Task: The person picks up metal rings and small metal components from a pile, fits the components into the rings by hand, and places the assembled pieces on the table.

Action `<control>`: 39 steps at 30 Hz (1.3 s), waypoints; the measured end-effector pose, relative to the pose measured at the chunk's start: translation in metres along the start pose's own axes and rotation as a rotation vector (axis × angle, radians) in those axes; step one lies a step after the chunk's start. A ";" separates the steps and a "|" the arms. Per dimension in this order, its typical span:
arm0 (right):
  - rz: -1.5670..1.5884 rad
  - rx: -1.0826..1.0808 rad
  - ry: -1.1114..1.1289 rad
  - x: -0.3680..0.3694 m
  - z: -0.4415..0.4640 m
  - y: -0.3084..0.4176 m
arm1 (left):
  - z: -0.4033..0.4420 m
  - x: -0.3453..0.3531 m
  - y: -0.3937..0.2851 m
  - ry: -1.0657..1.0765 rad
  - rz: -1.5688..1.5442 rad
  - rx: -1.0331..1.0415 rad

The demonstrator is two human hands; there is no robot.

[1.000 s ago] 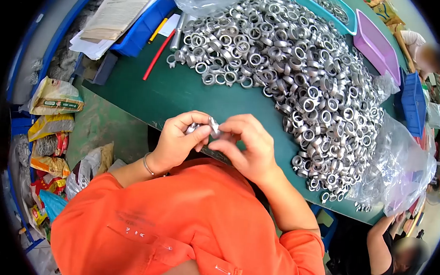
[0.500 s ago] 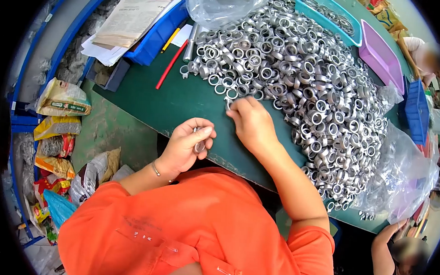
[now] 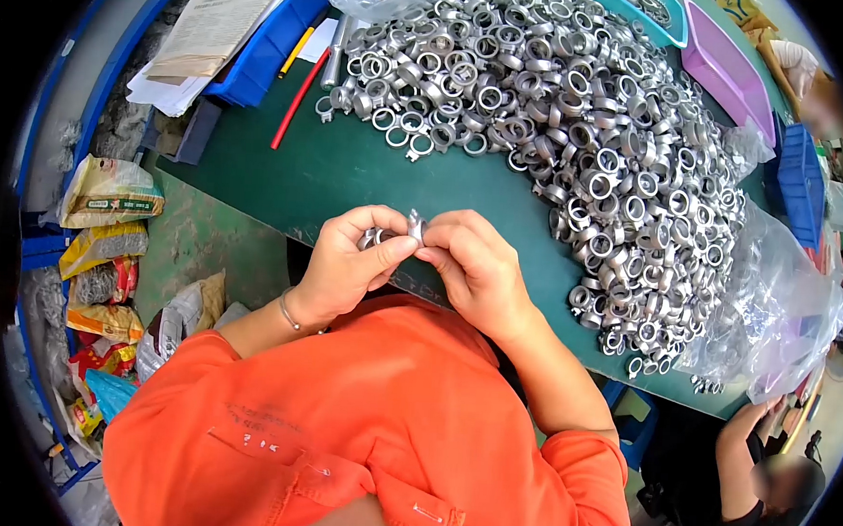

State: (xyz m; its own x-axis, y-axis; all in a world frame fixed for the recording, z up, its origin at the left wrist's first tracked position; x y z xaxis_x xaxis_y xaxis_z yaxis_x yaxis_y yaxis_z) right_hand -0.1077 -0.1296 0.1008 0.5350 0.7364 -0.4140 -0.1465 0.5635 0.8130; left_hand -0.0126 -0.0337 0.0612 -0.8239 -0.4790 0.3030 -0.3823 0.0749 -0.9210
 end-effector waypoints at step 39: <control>-0.910 -0.379 0.235 0.107 0.149 -0.036 | -0.060 -0.077 0.085 0.070 -0.422 -0.639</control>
Point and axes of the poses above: each hand's wrist, its own z-axis towards the middle knuckle, its own x-axis out of the palm, y = z × x, the point moved 6 cm from there along z, towards the middle knuckle
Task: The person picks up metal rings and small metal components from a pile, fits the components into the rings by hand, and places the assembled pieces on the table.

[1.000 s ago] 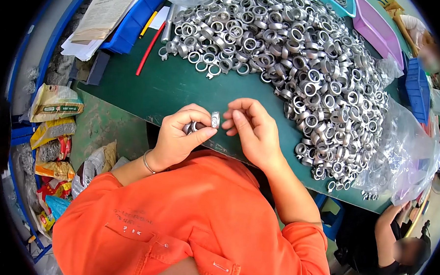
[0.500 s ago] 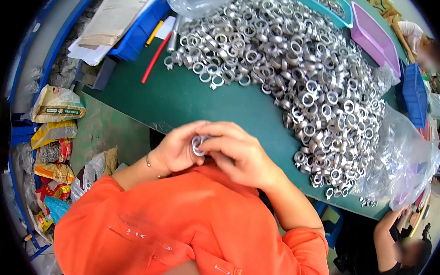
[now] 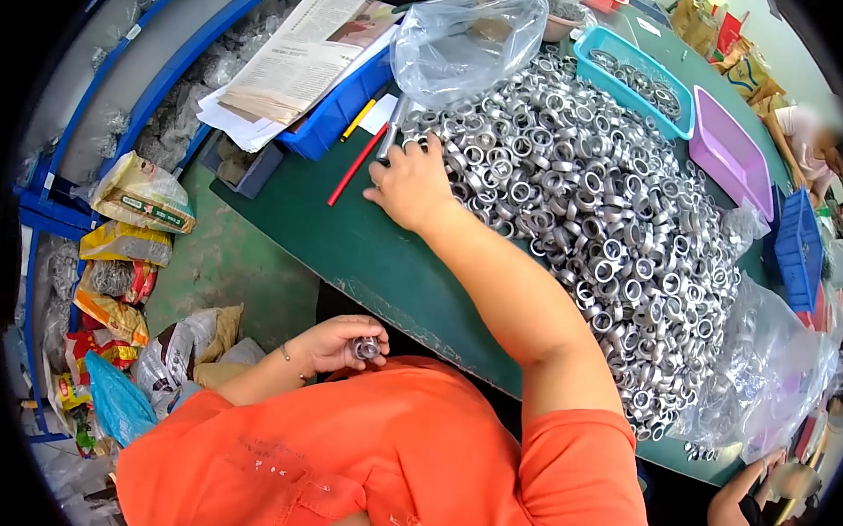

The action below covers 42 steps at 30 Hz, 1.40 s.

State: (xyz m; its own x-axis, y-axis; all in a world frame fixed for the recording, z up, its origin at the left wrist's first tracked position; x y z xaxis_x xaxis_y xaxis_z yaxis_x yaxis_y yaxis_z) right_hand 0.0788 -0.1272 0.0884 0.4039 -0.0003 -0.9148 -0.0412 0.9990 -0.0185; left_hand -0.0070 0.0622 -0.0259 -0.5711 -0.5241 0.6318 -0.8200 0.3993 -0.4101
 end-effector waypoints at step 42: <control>1.086 0.883 -0.235 -0.082 -0.241 -0.011 | 0.000 0.075 -0.039 0.141 1.122 0.177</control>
Point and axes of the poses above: each hand's wrist, its own z-axis towards the middle knuckle, its own x-axis out of the palm, y = z × x, the point moved 6 cm from there along z, towards the middle knuckle
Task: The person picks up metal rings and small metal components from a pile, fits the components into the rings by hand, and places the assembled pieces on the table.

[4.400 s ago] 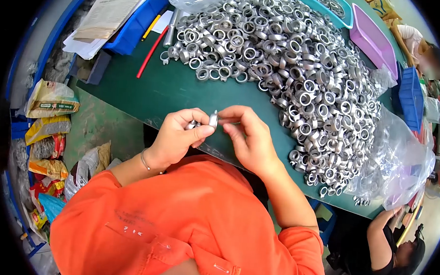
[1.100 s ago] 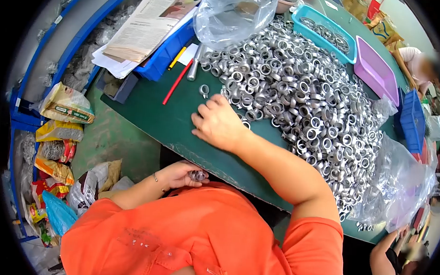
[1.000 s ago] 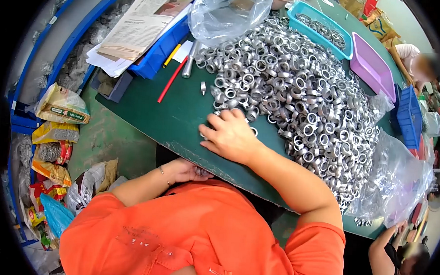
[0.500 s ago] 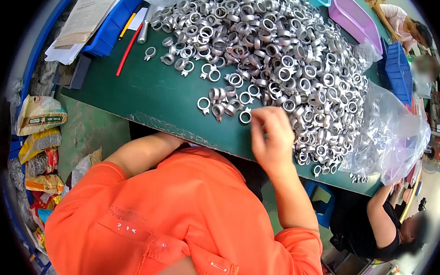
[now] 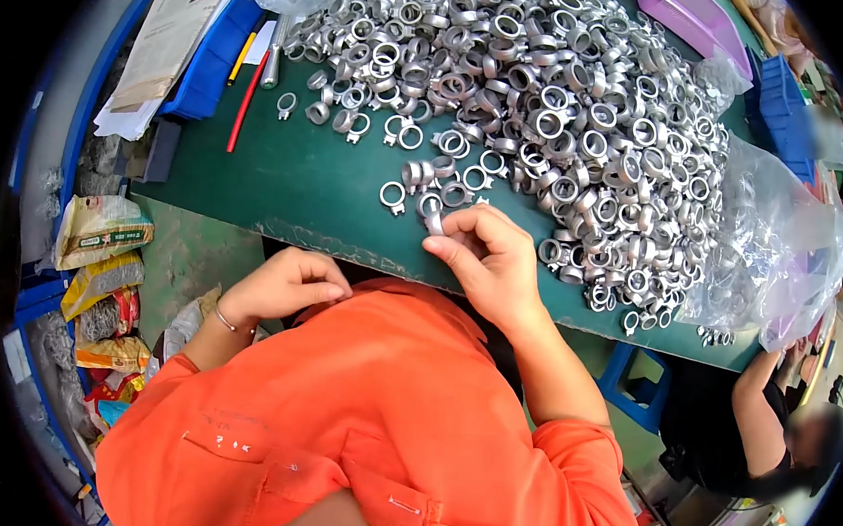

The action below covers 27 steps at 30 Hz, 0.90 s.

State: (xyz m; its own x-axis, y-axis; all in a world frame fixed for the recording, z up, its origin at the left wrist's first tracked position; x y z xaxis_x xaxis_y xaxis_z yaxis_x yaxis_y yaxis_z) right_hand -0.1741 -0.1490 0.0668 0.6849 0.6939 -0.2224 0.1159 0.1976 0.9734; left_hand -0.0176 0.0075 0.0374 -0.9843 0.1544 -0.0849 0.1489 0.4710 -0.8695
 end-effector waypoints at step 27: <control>0.098 -0.266 0.036 0.010 -0.010 0.026 | 0.046 0.023 -0.052 -0.225 -0.636 0.147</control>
Point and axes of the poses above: each hand's wrist, its own z-axis towards the middle knuckle, its own x-axis out of the palm, y = z × x, the point moved 6 cm from there along z, towards the middle knuckle
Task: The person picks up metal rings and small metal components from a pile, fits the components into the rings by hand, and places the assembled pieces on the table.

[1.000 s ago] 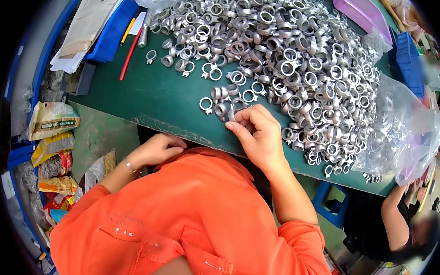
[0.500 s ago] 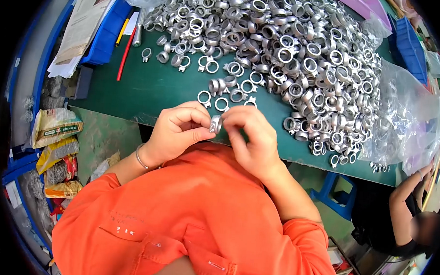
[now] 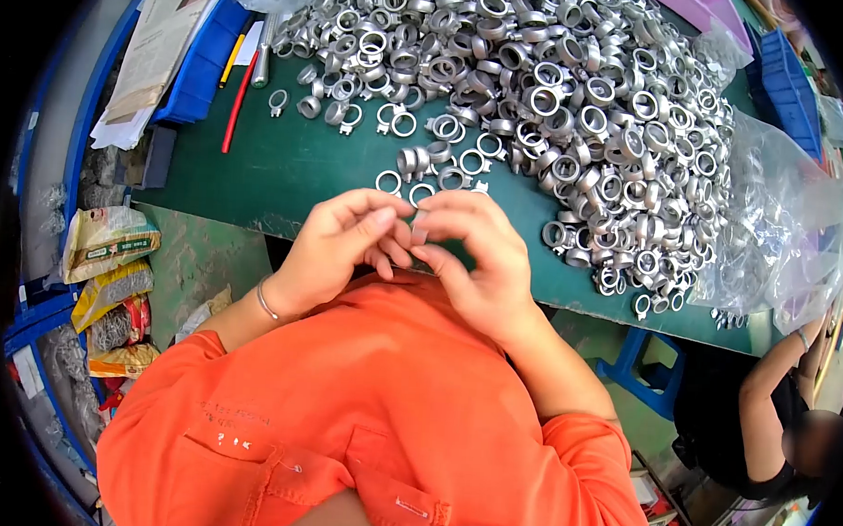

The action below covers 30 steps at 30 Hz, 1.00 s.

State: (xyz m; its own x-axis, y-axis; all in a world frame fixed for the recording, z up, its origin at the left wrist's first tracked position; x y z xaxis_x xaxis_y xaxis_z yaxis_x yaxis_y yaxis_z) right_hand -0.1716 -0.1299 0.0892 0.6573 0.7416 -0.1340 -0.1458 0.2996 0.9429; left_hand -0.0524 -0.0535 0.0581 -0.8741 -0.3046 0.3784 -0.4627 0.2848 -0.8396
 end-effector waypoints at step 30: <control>0.402 0.451 -0.015 0.007 -0.004 -0.032 | -0.010 0.001 -0.031 -0.013 0.517 0.547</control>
State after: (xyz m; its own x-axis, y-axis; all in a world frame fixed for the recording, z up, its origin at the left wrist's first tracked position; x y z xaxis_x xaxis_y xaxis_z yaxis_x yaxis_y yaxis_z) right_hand -0.1660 -0.1320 0.0568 0.6268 0.7341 0.2612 -0.0595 -0.2891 0.9554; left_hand -0.0405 -0.0541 0.0884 -0.9565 -0.2667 -0.1180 0.1484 -0.0967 -0.9842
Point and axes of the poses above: each hand's wrist, its own z-axis towards the middle knuckle, its own x-axis out of the palm, y = z × x, the point moved 6 cm from there along z, towards the middle knuckle
